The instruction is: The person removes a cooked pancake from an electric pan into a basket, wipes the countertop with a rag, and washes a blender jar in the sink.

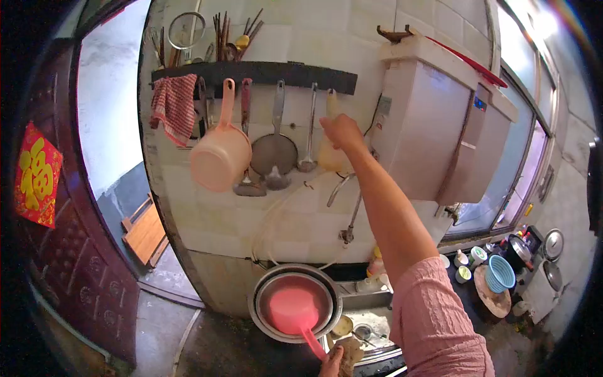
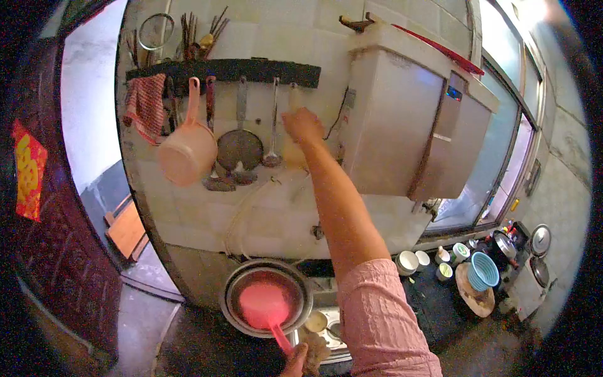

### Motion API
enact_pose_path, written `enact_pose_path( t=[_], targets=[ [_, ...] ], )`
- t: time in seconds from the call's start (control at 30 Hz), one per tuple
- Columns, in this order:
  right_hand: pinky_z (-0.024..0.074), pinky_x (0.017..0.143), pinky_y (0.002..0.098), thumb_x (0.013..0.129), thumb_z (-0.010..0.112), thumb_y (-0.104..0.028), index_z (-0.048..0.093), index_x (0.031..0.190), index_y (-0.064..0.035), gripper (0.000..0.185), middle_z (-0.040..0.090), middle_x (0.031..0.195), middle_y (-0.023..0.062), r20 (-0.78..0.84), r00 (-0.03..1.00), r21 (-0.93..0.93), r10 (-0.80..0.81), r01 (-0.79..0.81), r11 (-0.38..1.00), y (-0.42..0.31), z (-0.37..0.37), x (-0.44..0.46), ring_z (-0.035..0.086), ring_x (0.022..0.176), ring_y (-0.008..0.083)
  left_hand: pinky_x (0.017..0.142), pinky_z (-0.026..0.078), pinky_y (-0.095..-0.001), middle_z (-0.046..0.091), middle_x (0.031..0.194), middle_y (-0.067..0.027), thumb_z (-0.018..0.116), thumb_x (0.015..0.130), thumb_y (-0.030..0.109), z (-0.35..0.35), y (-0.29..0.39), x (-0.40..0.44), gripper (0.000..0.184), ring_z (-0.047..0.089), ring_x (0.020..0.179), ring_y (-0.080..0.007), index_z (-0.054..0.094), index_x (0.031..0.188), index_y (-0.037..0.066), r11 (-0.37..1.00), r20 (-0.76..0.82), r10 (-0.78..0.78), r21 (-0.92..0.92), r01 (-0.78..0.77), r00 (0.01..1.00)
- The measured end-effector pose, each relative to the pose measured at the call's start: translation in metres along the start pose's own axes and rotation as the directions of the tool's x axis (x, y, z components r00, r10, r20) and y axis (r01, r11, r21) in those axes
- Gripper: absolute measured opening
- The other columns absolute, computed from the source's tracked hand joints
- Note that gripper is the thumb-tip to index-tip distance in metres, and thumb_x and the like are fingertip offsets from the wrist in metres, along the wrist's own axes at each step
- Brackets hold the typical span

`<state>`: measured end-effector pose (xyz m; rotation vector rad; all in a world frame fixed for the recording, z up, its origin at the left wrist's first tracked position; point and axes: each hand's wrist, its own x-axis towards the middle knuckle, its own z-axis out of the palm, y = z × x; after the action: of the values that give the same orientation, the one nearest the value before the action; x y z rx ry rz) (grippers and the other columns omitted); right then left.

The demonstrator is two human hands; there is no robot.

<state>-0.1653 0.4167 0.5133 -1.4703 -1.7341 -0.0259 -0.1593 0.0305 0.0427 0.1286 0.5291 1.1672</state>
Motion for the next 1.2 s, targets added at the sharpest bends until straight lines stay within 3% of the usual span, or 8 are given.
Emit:
enact_pose_path(
  t=[0.1,0.23,0.33,0.5,0.57,0.67,0.9,1.2],
  targets=[
    [0.0486,0.080,0.0425,0.085,0.058,-0.037,0.056,0.110,-0.0005,0.044,0.065,0.099,0.0209,-0.247,0.918,-0.083,-0.311,0.299,0.950,0.008,-0.016,-0.040,0.063,0.096,0.0333,0.092,0.041,-0.0344,0.062,0.112,-0.0140,0.048,0.094,0.044,-0.014,-0.030,0.022,0.054,0.055,0.105,-0.0226,0.057,0.114,-0.005,0.866,-0.180,0.273,0.473,-0.160,0.945],
    [0.0496,0.070,0.0448,0.085,0.058,-0.024,0.062,0.102,-0.0093,0.023,0.067,0.087,0.0170,0.172,0.940,0.261,-0.296,0.246,0.933,0.028,-0.050,-0.162,0.064,0.082,0.0361,0.083,0.048,-0.0369,0.059,0.113,-0.0067,0.052,0.092,0.042,-0.022,-0.025,0.024,0.050,0.058,0.095,-0.0209,0.048,0.128,0.006,0.855,-0.159,0.034,0.516,0.054,0.987],
    [0.0454,0.063,0.0480,0.084,0.056,-0.018,0.056,0.086,-0.0048,0.014,0.060,0.076,0.0195,0.172,0.914,0.295,-0.367,0.308,0.905,0.113,-0.055,-0.298,0.059,0.072,0.0390,0.078,0.051,-0.0375,0.058,0.113,-0.0074,0.051,0.093,0.042,0.038,-0.017,0.019,0.048,0.059,0.096,-0.0214,0.050,0.124,0.006,0.904,-0.065,0.162,0.411,-0.122,0.985],
    [0.0501,0.078,0.0352,0.087,0.058,-0.029,0.056,0.114,-0.0065,0.036,0.062,0.104,0.0137,0.213,0.888,0.313,0.407,-0.457,0.833,0.300,-0.086,-0.512,0.063,0.090,0.0270,0.094,0.043,-0.0358,0.054,0.121,-0.0090,0.045,0.094,0.047,0.092,-0.071,0.015,0.056,0.054,0.109,-0.0225,0.045,0.129,0.003,0.842,-0.038,0.148,0.529,-0.106,0.988],
    [0.0482,0.082,0.0320,0.090,0.053,-0.043,0.044,0.133,-0.0129,0.053,0.058,0.115,0.0100,0.582,0.543,0.399,0.605,-0.840,0.368,0.321,-0.143,-0.565,0.060,0.096,0.0200,0.092,0.043,-0.0344,0.056,0.119,-0.0077,0.045,0.095,0.043,0.097,-0.122,0.024,0.052,0.054,0.110,-0.0214,0.049,0.125,0.001,0.752,0.108,-0.002,0.656,-0.070,0.994],
    [0.0468,0.088,0.0367,0.091,0.052,-0.045,0.039,0.135,-0.0175,0.054,0.053,0.120,0.0045,0.650,0.517,0.727,0.557,-0.637,-0.257,0.350,-0.184,-0.642,0.052,0.110,0.0208,0.083,0.045,-0.0326,0.059,0.113,-0.0122,0.055,0.089,0.034,0.112,-0.206,0.022,0.044,0.056,0.102,-0.0210,0.055,0.117,0.000,0.311,0.335,-0.260,0.917,-0.250,0.906],
    [0.0483,0.075,0.0319,0.089,0.062,-0.027,0.056,0.113,-0.0055,0.033,0.062,0.099,0.0044,0.289,0.383,0.817,0.878,-0.576,-0.018,0.429,-0.257,-0.739,0.058,0.085,0.0146,0.073,0.048,-0.0398,0.061,0.087,-0.0167,0.072,0.073,0.024,0.160,-0.329,-0.006,0.034,0.059,0.079,-0.0351,0.059,0.095,0.001,-0.116,0.413,-0.270,0.883,-0.455,0.870],
    [0.0462,0.089,0.0414,0.092,0.049,-0.047,0.053,0.116,-0.0046,0.049,0.058,0.115,0.0109,0.289,0.275,0.918,0.917,-0.352,-0.184,0.563,-0.301,-0.715,0.057,0.103,0.0244,0.036,0.036,-0.0216,0.057,0.064,-0.0025,0.054,0.091,0.019,0.172,-0.358,0.071,0.013,0.050,0.043,-0.0074,0.058,0.094,0.007,0.361,0.051,-0.179,0.932,0.017,0.983]
  ],
)
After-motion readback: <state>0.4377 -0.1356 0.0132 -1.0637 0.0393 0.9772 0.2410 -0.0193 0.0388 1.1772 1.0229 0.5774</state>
